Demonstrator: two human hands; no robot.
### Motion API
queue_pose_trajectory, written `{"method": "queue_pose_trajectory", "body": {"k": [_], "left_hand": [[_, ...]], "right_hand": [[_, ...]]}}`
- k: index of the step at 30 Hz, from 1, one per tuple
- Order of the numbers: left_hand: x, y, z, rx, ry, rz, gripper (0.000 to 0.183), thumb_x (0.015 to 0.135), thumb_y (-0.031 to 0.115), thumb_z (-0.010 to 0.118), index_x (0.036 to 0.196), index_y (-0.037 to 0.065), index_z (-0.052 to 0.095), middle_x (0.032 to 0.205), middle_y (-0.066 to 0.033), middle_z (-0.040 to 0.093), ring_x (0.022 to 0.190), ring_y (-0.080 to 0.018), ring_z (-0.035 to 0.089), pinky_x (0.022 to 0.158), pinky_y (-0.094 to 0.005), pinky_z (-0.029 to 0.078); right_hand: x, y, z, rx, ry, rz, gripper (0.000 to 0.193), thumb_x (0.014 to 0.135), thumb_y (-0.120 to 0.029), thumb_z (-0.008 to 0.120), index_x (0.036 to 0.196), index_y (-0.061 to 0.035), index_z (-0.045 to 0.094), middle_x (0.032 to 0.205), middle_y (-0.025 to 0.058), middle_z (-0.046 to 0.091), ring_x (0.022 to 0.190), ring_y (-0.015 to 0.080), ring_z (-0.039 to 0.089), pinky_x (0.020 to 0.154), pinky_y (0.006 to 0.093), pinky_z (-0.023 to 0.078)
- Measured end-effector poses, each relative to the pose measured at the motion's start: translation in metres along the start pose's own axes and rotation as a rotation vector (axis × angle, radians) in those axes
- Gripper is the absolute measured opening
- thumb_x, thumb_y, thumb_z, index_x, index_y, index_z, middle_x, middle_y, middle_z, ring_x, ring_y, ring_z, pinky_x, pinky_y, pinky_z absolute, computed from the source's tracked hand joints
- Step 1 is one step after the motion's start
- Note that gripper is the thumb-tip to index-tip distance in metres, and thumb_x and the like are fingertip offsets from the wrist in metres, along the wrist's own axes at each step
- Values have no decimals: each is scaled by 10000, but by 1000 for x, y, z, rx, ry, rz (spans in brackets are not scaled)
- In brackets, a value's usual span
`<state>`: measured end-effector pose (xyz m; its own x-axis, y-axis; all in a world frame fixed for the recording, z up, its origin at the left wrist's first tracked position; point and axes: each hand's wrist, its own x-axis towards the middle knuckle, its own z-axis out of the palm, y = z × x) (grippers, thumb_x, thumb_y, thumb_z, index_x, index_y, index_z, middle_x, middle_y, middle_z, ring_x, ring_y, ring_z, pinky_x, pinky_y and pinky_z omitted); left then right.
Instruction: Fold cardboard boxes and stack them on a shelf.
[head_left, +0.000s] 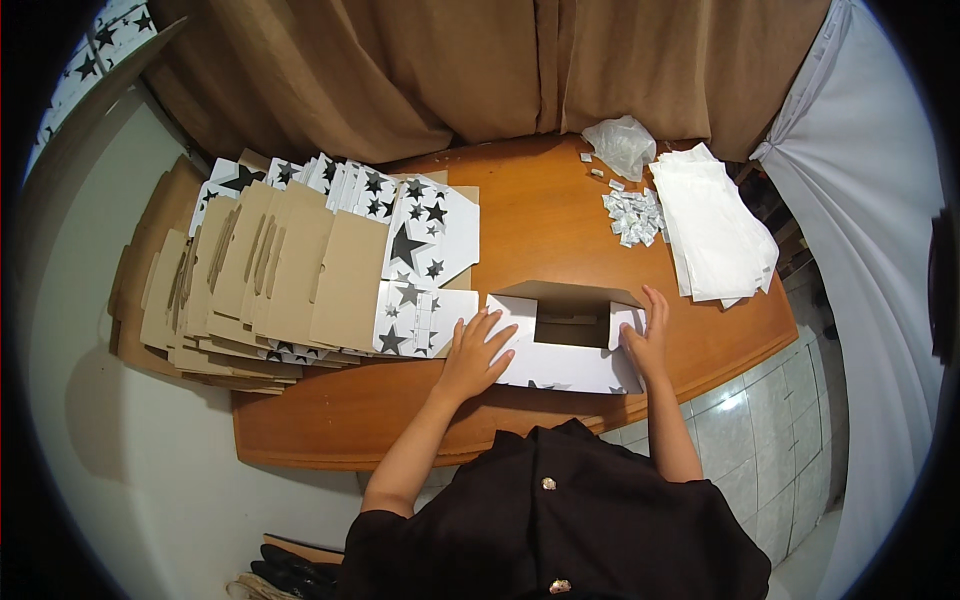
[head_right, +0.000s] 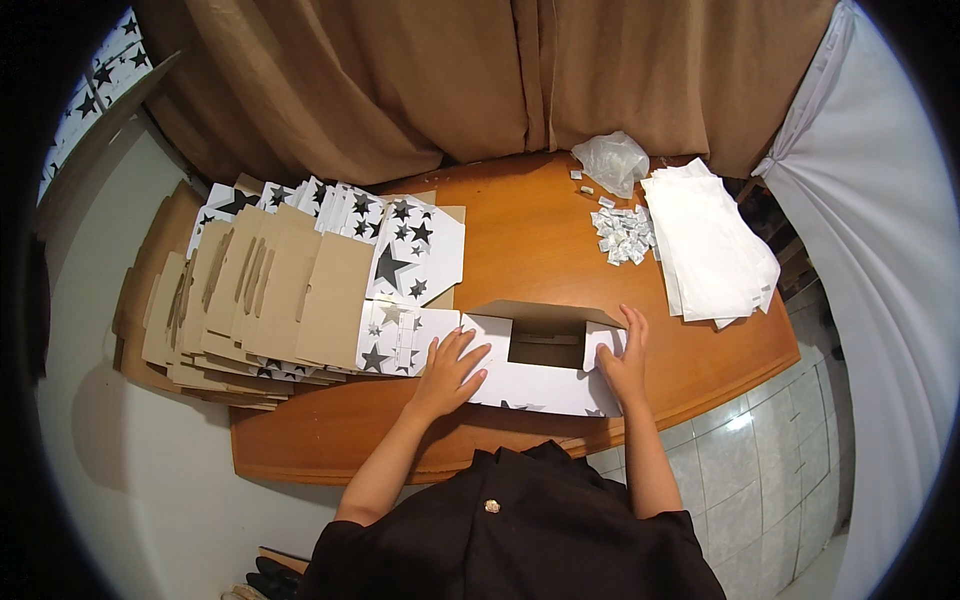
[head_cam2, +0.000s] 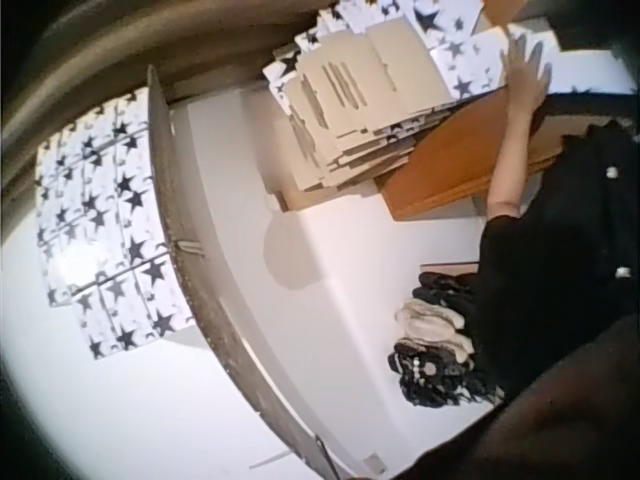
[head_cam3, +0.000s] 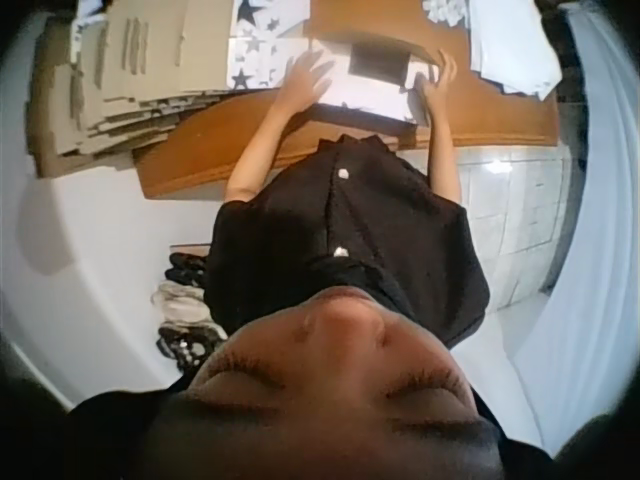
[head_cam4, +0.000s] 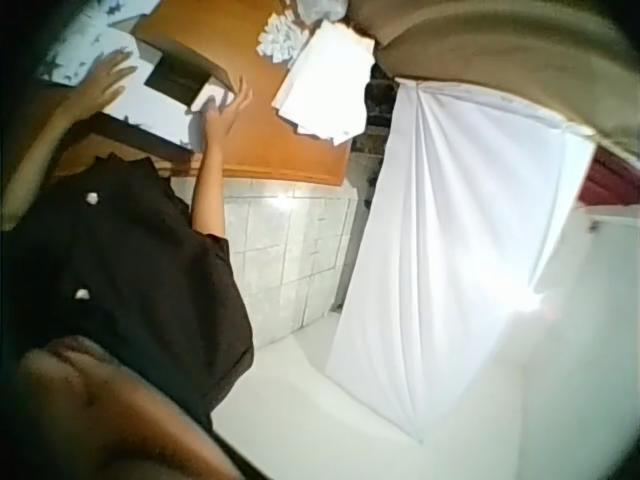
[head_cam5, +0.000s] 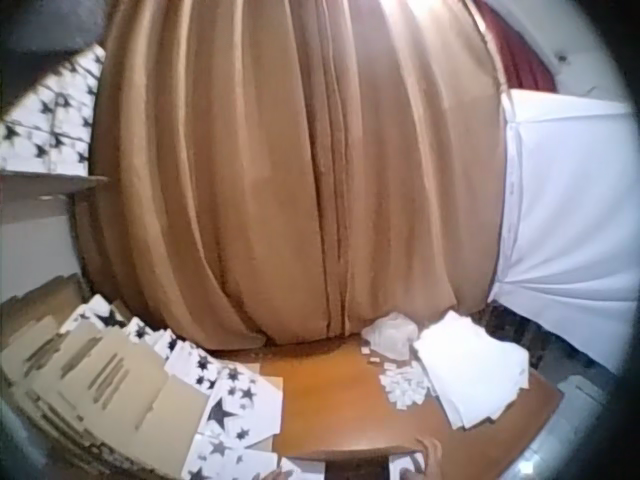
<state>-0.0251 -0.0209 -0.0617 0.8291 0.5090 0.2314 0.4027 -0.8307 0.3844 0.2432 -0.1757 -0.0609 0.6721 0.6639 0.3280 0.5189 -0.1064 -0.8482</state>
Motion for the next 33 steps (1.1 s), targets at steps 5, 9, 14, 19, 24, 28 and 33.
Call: {"method": "queue_pose_trajectory", "body": {"k": [5,9,14,19,24,28,33], "left_hand": [[-5,-4,12,-208,146,-101,553,872,315,524,1347,79,368,1381,-196,320,1295,-385,259,1049,-517,205],[-5,0,16,-193,109,-181,645,874,313,530,1380,13,265,1402,-226,263,1300,-409,227,1069,-468,198],[-3,-11,25,-267,177,-190,687,883,331,525,1397,3,207,1406,-252,231,1304,-404,225,1068,-464,207],[12,-18,21,-501,266,-273,738,866,380,555,1395,-4,212,1392,-247,272,1299,-380,272,1060,-471,227],[25,-10,18,-280,128,-415,803,787,407,647,1372,13,263,1363,-238,332,1297,-384,280,1054,-463,242],[32,7,15,-160,122,-527,865,708,388,725,1355,23,283,1331,-240,373,1280,-391,302,1037,-457,266],[33,7,19,-72,143,-525,852,699,372,733,1344,31,294,1315,-213,396,1269,-362,328,996,-509,298]], "right_hand": [[-5,15,-5,-235,-86,71,741,650,-138,728,1301,-67,380,1297,184,393,1238,338,356,1032,419,285],[-6,14,-2,-213,-126,160,769,642,-174,758,1304,-69,382,1278,199,428,1209,347,402,1013,404,319],[-5,33,1,-70,-99,69,702,684,-190,746,1284,-59,406,1254,171,471,1174,291,440,976,367,347],[1,44,-3,501,-166,407,488,763,-211,705,1157,-36,475,1078,76,511,1011,176,465,879,298,377],[-3,38,6,207,-228,255,503,720,-208,741,1119,-29,493,1029,93,522,980,189,487,872,309,390],[-8,31,11,-54,-125,123,597,681,-207,763,1172,-17,482,1126,177,540,1076,277,507,922,365,396],[-5,10,7,-220,-185,125,656,680,-197,761,1228,-20,447,1174,201,529,1117,306,498,943,385,391]]}}
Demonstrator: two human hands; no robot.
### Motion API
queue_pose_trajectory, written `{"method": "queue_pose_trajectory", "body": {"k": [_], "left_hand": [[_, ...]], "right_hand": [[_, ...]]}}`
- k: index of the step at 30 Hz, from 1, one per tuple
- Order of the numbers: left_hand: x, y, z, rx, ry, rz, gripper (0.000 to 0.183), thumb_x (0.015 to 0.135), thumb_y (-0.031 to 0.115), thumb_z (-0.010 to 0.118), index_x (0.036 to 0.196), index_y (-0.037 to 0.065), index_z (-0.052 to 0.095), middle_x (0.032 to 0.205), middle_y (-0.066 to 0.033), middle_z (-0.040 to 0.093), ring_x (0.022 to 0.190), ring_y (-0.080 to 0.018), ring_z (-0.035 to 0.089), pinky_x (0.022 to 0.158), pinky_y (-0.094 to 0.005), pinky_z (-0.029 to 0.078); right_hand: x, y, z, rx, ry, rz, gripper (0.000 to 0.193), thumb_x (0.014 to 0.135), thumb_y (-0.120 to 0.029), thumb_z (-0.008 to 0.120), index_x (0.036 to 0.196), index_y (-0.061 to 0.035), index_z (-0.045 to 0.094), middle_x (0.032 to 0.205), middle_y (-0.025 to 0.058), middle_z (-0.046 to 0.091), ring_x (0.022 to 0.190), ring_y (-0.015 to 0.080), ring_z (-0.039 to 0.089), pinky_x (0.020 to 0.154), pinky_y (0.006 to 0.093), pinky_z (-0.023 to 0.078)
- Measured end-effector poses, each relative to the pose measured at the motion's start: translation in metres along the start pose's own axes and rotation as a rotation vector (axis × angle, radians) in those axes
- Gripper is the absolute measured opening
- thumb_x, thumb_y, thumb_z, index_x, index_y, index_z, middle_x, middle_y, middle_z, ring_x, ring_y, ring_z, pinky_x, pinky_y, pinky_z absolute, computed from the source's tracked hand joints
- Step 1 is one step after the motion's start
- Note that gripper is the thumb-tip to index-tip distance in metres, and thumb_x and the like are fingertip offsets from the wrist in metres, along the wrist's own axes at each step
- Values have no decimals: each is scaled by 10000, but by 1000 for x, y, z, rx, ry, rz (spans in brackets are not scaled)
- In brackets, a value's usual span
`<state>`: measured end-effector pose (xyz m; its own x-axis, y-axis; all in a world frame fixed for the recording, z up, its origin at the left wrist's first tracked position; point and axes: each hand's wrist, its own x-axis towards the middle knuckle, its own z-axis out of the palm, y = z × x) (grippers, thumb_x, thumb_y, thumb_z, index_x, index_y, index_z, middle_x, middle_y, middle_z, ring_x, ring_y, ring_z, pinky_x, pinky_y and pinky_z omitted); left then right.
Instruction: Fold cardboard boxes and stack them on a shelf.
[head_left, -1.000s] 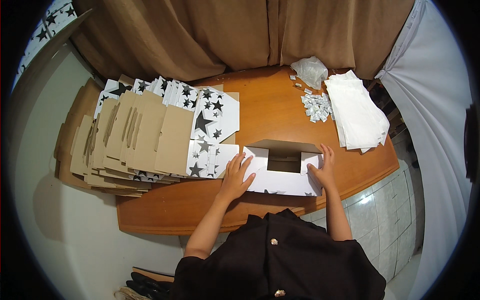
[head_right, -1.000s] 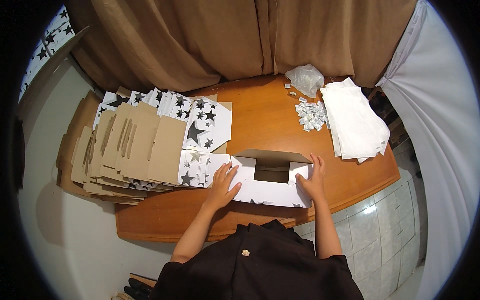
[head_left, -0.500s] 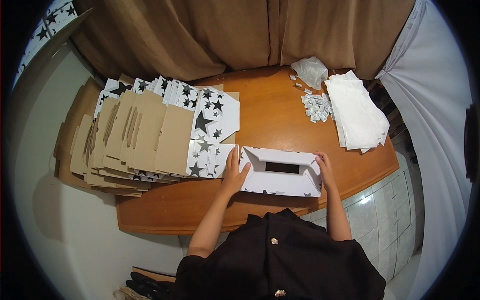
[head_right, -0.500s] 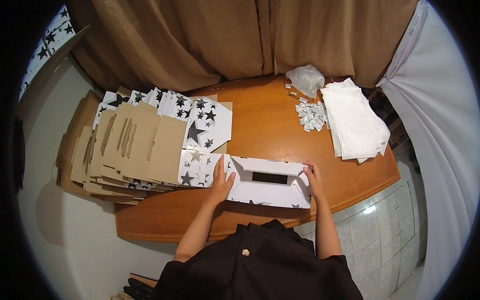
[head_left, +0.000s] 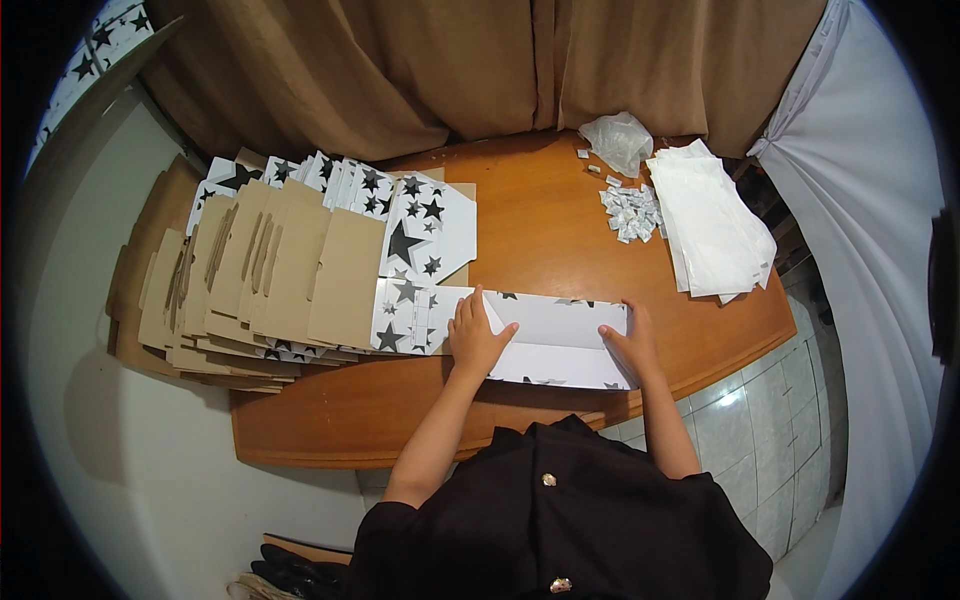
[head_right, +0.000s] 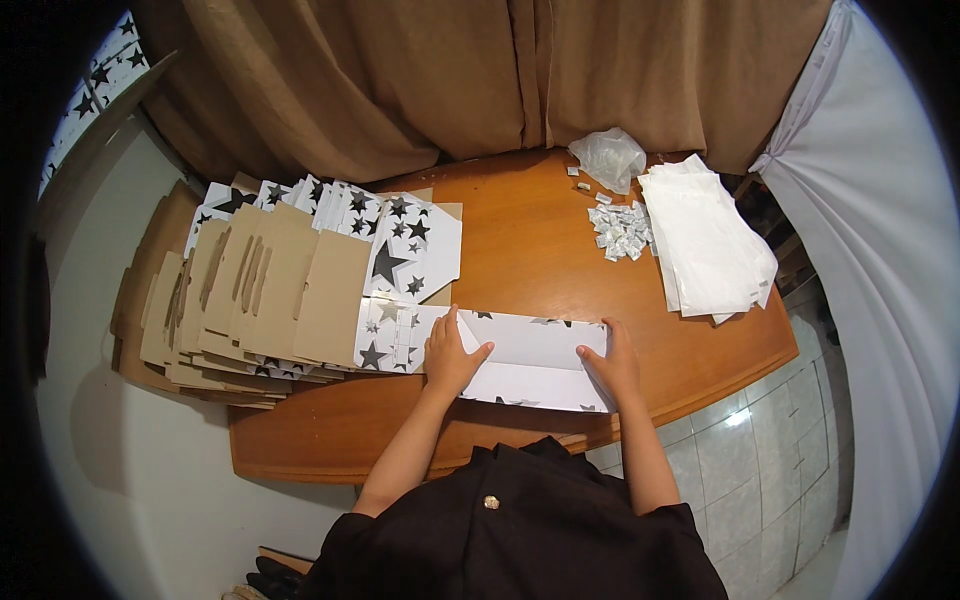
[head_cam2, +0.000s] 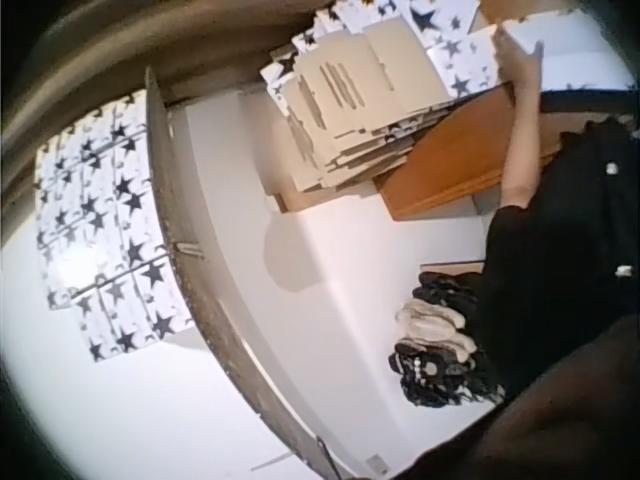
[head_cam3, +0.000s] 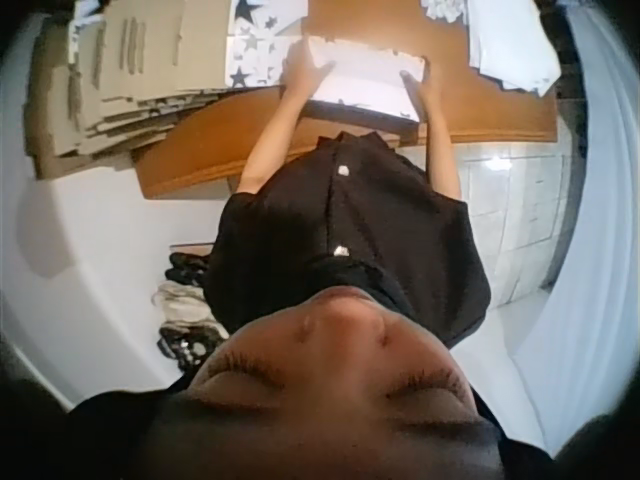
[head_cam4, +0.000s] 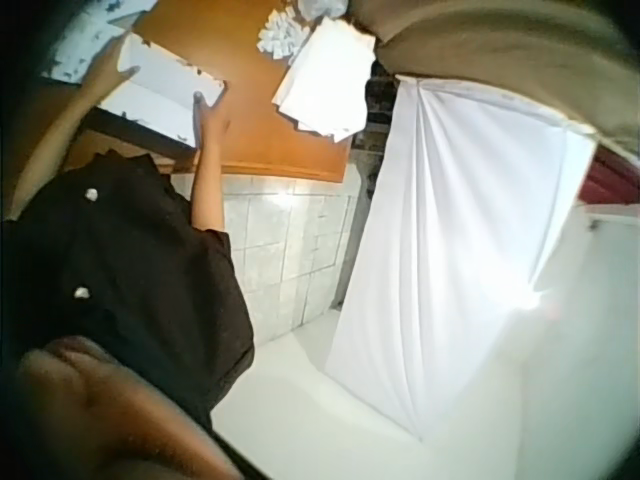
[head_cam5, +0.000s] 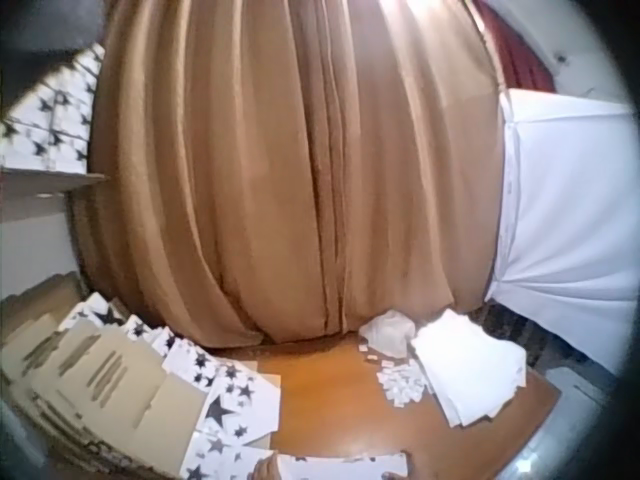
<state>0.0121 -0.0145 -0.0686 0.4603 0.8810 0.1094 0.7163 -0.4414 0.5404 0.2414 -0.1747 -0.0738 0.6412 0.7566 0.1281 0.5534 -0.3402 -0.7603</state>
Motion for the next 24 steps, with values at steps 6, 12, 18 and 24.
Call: {"method": "queue_pose_trajectory", "body": {"k": [6,12,18,24], "left_hand": [[13,-33,1,-384,-99,-214,831,801,495,588,1354,-33,263,1287,-254,430,1185,-372,443,969,-410,367],[18,-25,-17,-724,-566,-370,757,910,540,350,1285,-117,361,1288,-243,455,1156,-297,478,986,-343,344],[26,-6,-54,-1408,-189,-71,372,945,352,376,1068,38,531,1038,-95,546,1013,-179,532,925,-306,384],[17,-4,-66,-1084,-149,37,547,872,292,580,1296,9,382,1146,-88,468,1008,-172,528,888,-287,409]], "right_hand": [[6,43,-3,484,78,266,547,836,-375,592,1223,-10,465,1133,105,554,1057,213,517,888,316,405],[5,51,-39,456,-405,585,812,859,-699,229,1204,-22,515,1176,102,558,1026,221,539,879,319,414],[19,2,-107,915,-73,325,705,890,-656,221,943,-48,575,922,84,618,805,168,586,745,310,456],[9,-6,-99,844,102,265,268,909,-328,493,828,-78,543,749,-28,526,627,69,497,565,196,381]]}}
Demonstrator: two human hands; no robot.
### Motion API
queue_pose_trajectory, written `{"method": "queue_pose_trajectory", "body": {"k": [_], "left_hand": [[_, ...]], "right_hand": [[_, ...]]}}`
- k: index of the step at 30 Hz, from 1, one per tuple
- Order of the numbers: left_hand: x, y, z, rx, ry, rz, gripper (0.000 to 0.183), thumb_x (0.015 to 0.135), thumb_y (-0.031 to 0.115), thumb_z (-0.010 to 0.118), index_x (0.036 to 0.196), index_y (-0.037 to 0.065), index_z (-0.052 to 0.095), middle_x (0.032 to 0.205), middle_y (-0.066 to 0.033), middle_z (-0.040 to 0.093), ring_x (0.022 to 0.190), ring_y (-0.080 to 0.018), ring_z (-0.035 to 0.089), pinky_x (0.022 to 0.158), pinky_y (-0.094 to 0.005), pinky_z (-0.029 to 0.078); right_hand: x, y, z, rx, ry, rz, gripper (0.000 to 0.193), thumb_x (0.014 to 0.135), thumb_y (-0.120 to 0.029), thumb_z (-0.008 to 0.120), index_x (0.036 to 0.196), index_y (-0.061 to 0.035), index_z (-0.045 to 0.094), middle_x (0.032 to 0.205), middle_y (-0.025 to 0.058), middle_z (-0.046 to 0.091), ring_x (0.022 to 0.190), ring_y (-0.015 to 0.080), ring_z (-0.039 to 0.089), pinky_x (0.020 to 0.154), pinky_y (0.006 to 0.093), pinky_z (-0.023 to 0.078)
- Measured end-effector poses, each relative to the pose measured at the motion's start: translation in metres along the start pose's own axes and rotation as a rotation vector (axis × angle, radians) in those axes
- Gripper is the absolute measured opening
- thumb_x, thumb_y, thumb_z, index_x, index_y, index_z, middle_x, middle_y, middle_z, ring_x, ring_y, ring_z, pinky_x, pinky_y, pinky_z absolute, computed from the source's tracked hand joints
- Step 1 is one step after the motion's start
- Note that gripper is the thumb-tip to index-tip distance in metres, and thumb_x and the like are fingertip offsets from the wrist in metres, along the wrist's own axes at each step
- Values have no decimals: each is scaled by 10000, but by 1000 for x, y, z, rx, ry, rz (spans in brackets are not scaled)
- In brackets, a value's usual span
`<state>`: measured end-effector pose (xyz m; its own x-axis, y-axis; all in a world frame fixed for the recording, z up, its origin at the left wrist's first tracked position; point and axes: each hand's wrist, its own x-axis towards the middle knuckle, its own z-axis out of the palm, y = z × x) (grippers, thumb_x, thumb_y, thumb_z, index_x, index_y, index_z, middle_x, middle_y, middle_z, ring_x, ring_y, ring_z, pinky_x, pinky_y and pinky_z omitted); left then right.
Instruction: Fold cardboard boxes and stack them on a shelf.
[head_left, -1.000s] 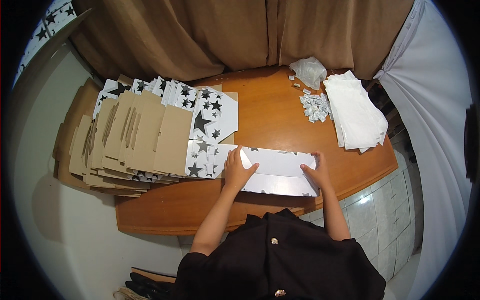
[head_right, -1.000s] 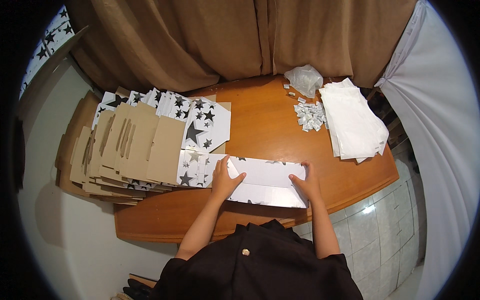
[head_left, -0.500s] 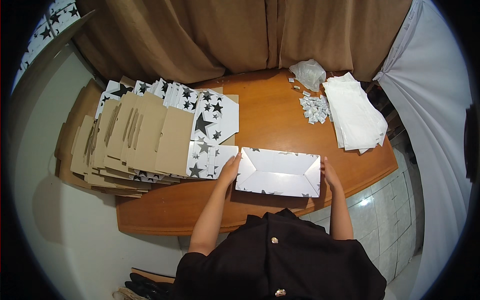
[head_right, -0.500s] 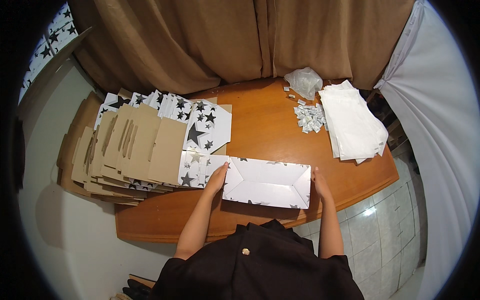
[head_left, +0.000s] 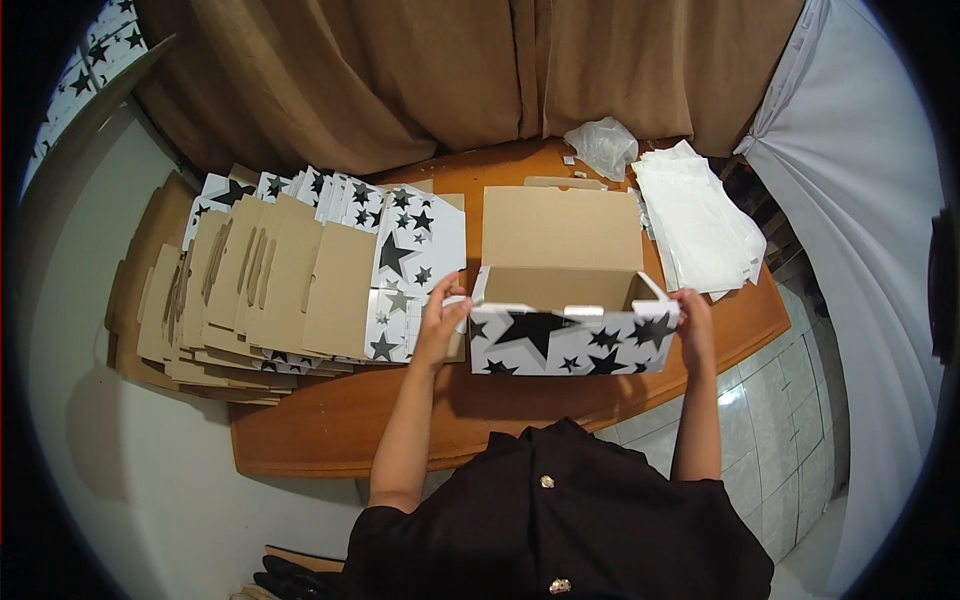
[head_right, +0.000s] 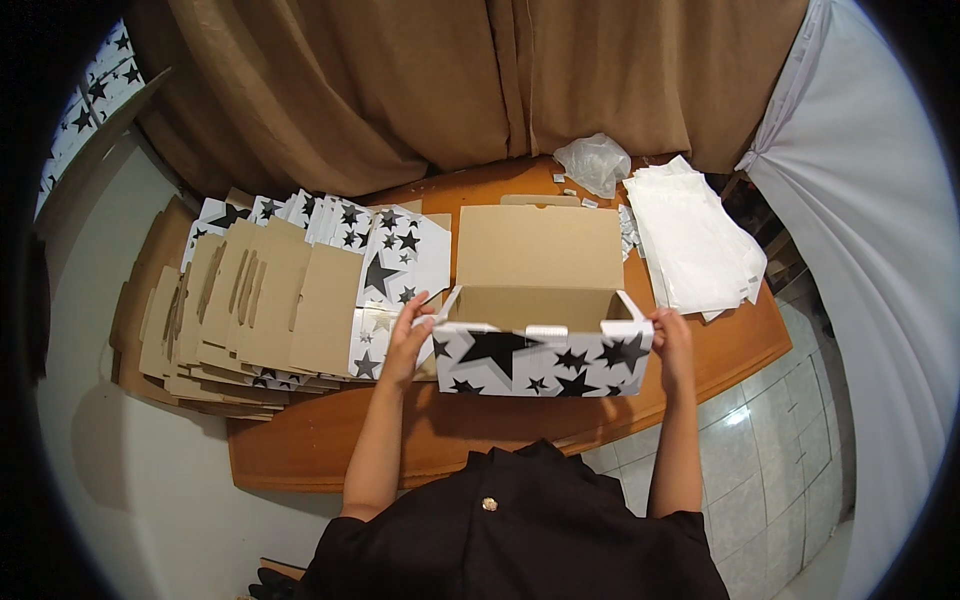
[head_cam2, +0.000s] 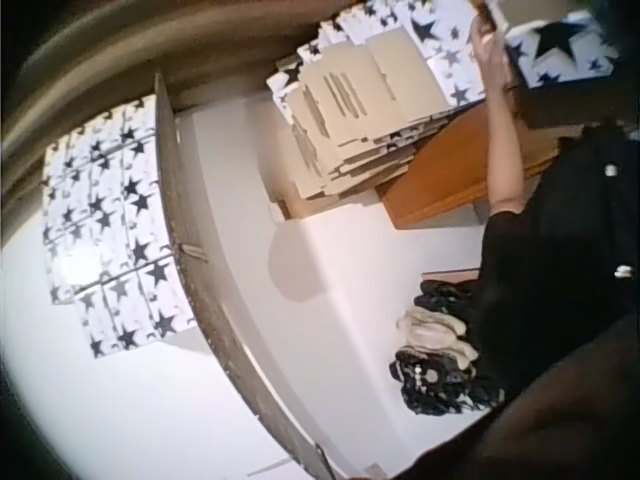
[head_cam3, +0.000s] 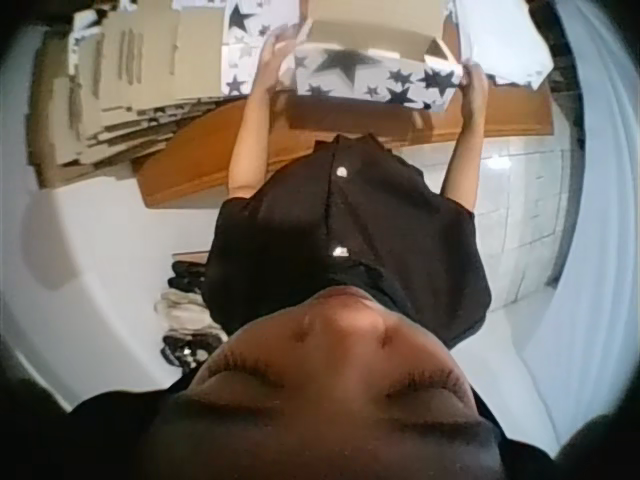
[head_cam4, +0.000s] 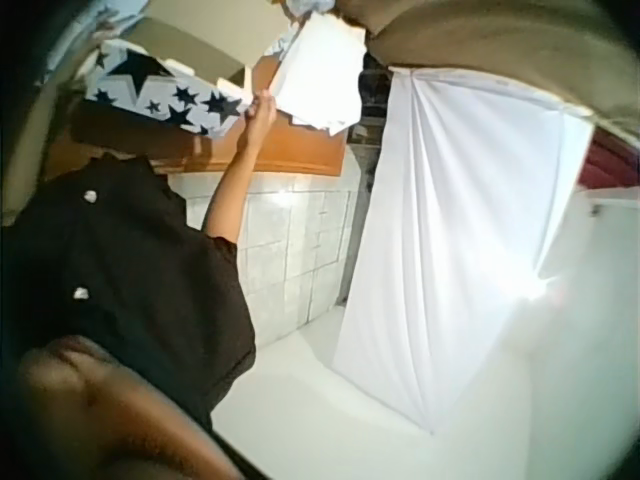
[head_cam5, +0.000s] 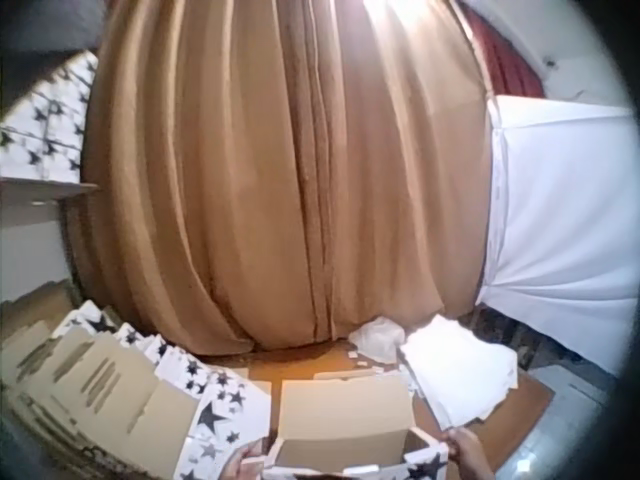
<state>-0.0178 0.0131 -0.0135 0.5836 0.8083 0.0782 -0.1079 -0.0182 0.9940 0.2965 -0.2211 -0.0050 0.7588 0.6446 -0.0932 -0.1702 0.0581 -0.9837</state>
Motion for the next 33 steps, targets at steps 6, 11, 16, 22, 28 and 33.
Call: {"method": "queue_pose_trajectory", "body": {"k": [6,11,16,22,28,33], "left_hand": [[-30,-50,6,-173,-139,-93,699,803,37,624,1391,-23,251,1344,-135,354,1251,-229,373,1038,-330,305],[-52,-85,4,-57,-161,-35,689,764,-58,553,1387,-38,259,1423,-162,288,1318,-244,305,1089,-335,218],[-64,-88,9,184,-178,69,670,790,-6,553,1397,6,268,1425,-177,302,1335,-267,283,1085,-333,222],[-77,-85,18,590,-147,188,554,871,165,487,1381,31,317,1418,-188,316,1312,-337,305,1063,-366,257],[-84,-98,25,918,-45,313,453,894,206,455,1327,71,429,1383,-169,378,1282,-342,343,1039,-475,256],[-86,-97,24,1180,-31,434,320,905,247,471,1185,133,578,1267,-48,526,1231,-235,429,1029,-511,244]], "right_hand": [[-19,84,2,38,171,-158,110,808,-66,534,912,-37,557,818,-7,509,759,73,462,681,205,373],[-42,113,4,-53,217,-181,304,799,-80,533,1099,-35,522,876,13,469,801,104,441,739,239,378],[-49,126,-1,-40,111,-256,493,803,-190,580,1255,-47,447,970,49,456,899,142,446,817,283,373],[-51,119,4,-620,35,-373,600,782,-152,587,1325,7,388,1221,153,470,1142,272,454,988,357,326],[-45,123,6,-419,-6,-338,611,765,4,481,1359,24,339,1386,203,375,1305,285,343,1063,339,255],[-44,118,5,-506,-3,-340,582,755,22,456,1331,43,373,1348,211,418,1268,305,391,1043,339,294]]}}
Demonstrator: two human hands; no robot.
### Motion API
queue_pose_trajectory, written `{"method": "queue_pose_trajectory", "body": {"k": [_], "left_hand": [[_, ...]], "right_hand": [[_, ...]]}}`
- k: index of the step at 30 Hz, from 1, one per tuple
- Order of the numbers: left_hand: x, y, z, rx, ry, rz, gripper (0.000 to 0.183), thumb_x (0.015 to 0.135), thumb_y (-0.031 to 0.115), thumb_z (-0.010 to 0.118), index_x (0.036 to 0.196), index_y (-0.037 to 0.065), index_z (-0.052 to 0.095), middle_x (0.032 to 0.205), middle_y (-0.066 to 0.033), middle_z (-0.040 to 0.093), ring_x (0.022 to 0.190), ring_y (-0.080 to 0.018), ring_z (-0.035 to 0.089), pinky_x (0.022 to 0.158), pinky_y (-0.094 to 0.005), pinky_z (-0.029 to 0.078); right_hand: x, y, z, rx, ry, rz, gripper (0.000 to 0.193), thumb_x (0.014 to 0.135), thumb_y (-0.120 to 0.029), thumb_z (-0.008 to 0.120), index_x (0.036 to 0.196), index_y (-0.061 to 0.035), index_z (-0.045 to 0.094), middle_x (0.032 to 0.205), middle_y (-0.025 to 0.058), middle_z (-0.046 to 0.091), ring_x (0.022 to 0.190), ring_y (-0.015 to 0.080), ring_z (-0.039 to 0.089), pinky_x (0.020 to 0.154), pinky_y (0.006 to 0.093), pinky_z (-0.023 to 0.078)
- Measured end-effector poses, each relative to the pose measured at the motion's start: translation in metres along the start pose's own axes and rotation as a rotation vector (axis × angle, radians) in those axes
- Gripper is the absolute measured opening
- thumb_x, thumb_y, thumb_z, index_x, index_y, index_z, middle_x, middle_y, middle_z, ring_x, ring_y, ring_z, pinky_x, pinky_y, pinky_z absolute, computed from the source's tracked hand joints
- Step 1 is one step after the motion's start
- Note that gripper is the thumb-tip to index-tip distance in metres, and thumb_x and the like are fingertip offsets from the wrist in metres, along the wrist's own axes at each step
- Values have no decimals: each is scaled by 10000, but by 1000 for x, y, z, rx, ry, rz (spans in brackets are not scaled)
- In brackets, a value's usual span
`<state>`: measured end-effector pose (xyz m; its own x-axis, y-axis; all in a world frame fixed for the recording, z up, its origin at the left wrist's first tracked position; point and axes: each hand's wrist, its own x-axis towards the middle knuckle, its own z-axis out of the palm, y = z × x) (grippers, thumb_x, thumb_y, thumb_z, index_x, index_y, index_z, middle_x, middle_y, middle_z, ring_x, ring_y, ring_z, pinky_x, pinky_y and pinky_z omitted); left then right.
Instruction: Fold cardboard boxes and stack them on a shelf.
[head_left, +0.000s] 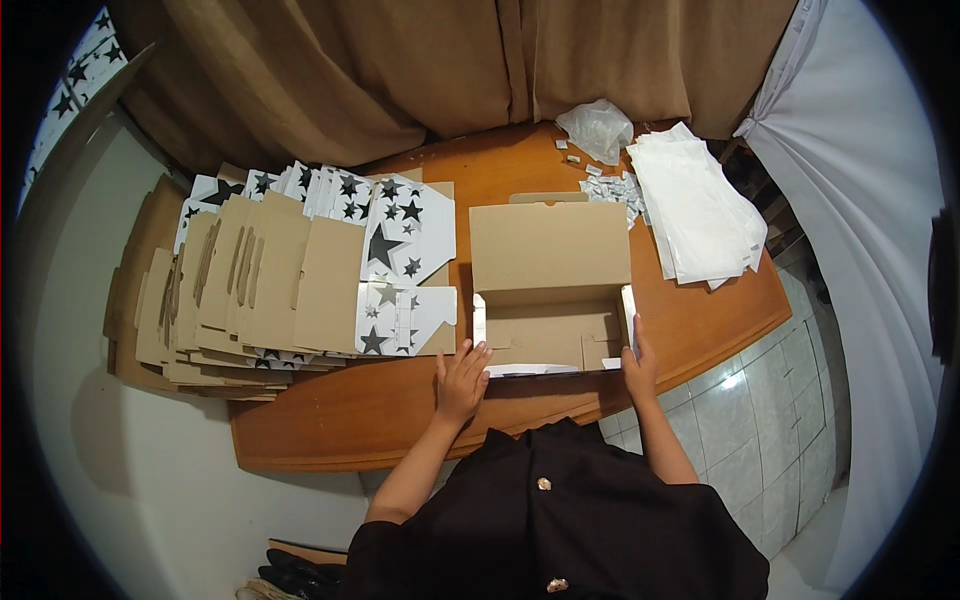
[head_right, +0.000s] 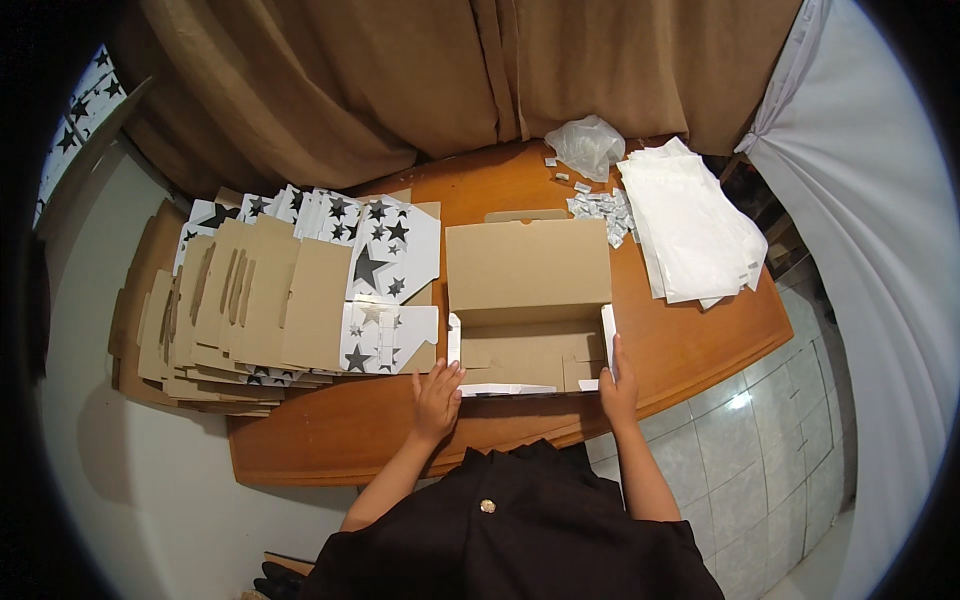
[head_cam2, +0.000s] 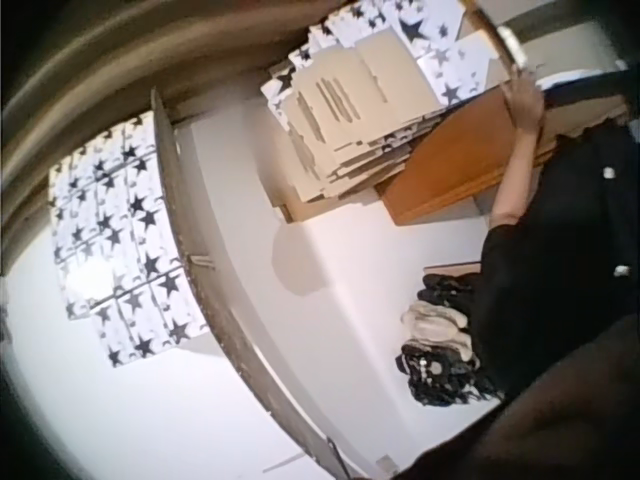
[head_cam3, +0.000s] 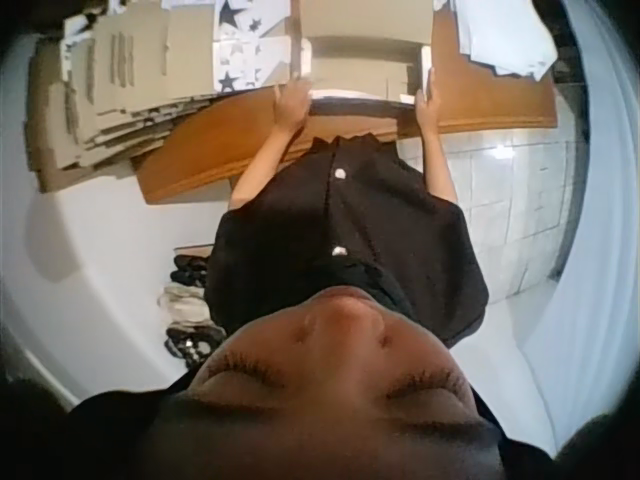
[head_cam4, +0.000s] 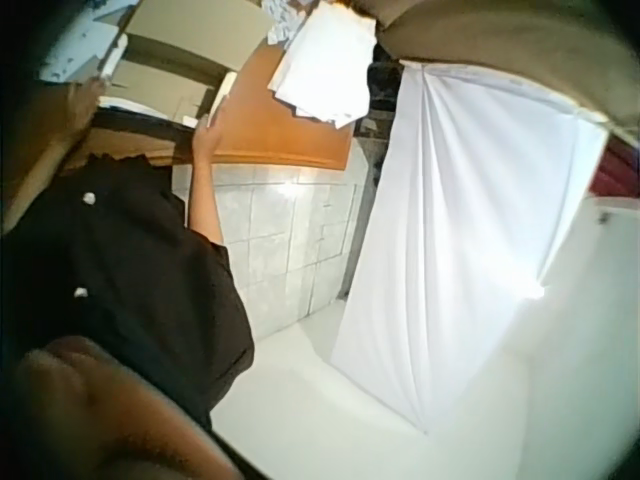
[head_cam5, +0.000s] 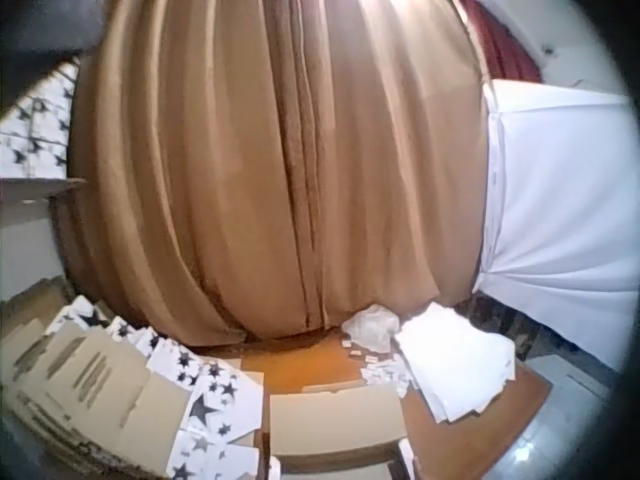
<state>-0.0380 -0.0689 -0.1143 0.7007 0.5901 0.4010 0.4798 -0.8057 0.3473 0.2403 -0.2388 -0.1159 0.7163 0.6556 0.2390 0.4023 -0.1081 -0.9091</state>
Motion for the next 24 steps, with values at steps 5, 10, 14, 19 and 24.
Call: {"method": "queue_pose_trajectory", "body": {"k": [5,10,14,19,24], "left_hand": [[43,8,-33,-145,-199,171,310,898,255,484,1168,141,587,1193,-76,561,1158,-204,491,1001,-545,269],[106,51,-1,-512,-676,27,494,911,277,459,1374,147,349,1382,-131,378,1253,-280,398,974,-600,287],[119,50,51,91,-1193,-247,710,911,414,426,1441,298,-32,1509,-76,-43,1376,-337,27,1019,-620,196],[112,49,73,105,-1306,-382,727,901,517,379,1413,390,-122,1497,-16,-205,1380,-303,-152,1029,-643,94],[104,45,77,113,-1282,-376,729,904,541,349,1417,360,-135,1488,-34,-233,1376,-320,-159,1019,-654,77]], "right_hand": [[41,-66,-26,-383,-178,-129,513,785,-50,487,1295,-11,442,1296,234,451,1190,366,447,1009,373,348],[78,-66,29,-801,-1020,147,575,844,-325,485,1358,-91,378,1394,244,324,1234,409,390,1027,427,329],[72,-29,68,-1062,-1231,262,848,852,-533,450,1456,-167,-19,1476,255,-61,1338,495,-15,1083,517,147],[68,-1,73,-957,-1286,272,943,832,-623,418,1437,-144,-123,1437,296,-178,1300,493,-215,1070,543,-32],[64,-3,76,-1011,-1232,245,880,860,-603,389,1440,-182,-121,1456,235,-204,1317,435,-239,1061,563,-54]]}}
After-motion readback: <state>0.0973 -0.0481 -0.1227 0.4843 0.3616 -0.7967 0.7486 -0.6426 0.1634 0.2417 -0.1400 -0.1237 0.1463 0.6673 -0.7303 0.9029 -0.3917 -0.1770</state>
